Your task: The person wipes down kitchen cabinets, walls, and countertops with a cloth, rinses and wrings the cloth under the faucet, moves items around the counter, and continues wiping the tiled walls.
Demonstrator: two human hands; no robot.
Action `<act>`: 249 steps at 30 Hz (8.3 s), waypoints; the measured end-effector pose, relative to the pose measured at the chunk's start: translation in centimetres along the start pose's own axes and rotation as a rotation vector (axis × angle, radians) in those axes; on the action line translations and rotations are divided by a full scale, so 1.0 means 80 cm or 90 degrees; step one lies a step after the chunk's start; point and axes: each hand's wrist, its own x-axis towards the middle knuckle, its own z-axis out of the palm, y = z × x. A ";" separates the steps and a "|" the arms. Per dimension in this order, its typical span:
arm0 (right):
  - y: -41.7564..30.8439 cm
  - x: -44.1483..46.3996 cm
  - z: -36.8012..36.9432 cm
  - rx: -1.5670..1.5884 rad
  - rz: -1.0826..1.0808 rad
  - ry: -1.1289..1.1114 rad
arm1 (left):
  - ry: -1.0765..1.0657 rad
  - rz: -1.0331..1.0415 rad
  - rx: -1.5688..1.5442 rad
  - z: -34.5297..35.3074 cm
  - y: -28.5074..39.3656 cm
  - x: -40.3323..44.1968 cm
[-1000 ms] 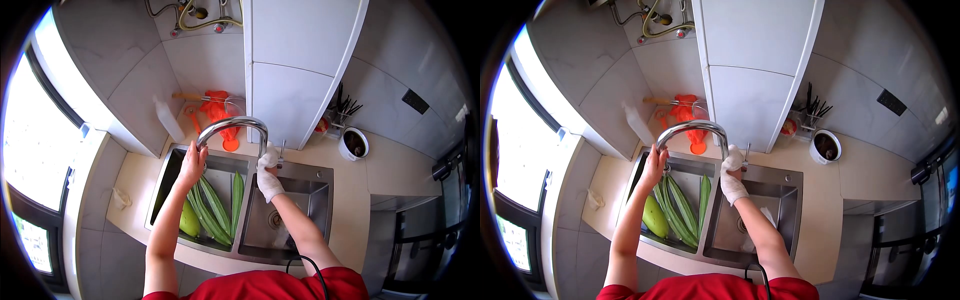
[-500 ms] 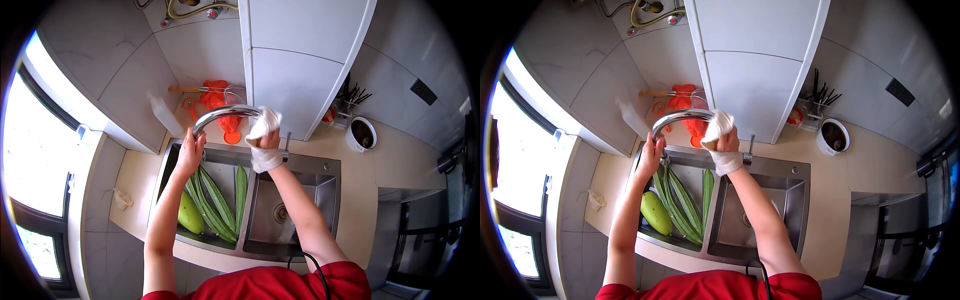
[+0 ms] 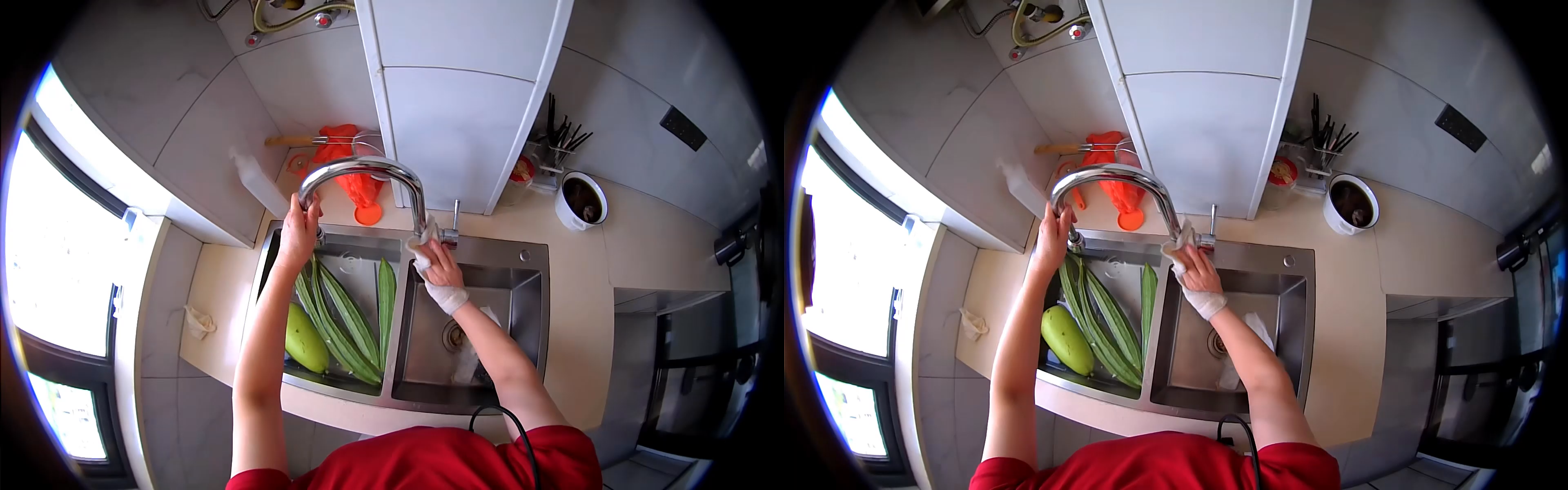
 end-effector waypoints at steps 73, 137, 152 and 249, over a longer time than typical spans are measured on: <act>-0.061 0.021 0.045 0.225 0.285 0.160 | 0.110 -0.081 0.065 0.040 -0.018 0.032; -0.059 -0.414 -0.318 -0.307 0.926 -0.079 | 0.102 -0.036 0.136 0.031 -0.069 0.021; 0.236 -0.218 -0.164 -0.059 0.433 -0.191 | 0.156 -0.103 0.178 0.035 -0.060 0.019; 0.169 0.410 -0.439 0.209 0.251 0.436 | -0.320 0.031 -0.156 0.090 0.176 -0.205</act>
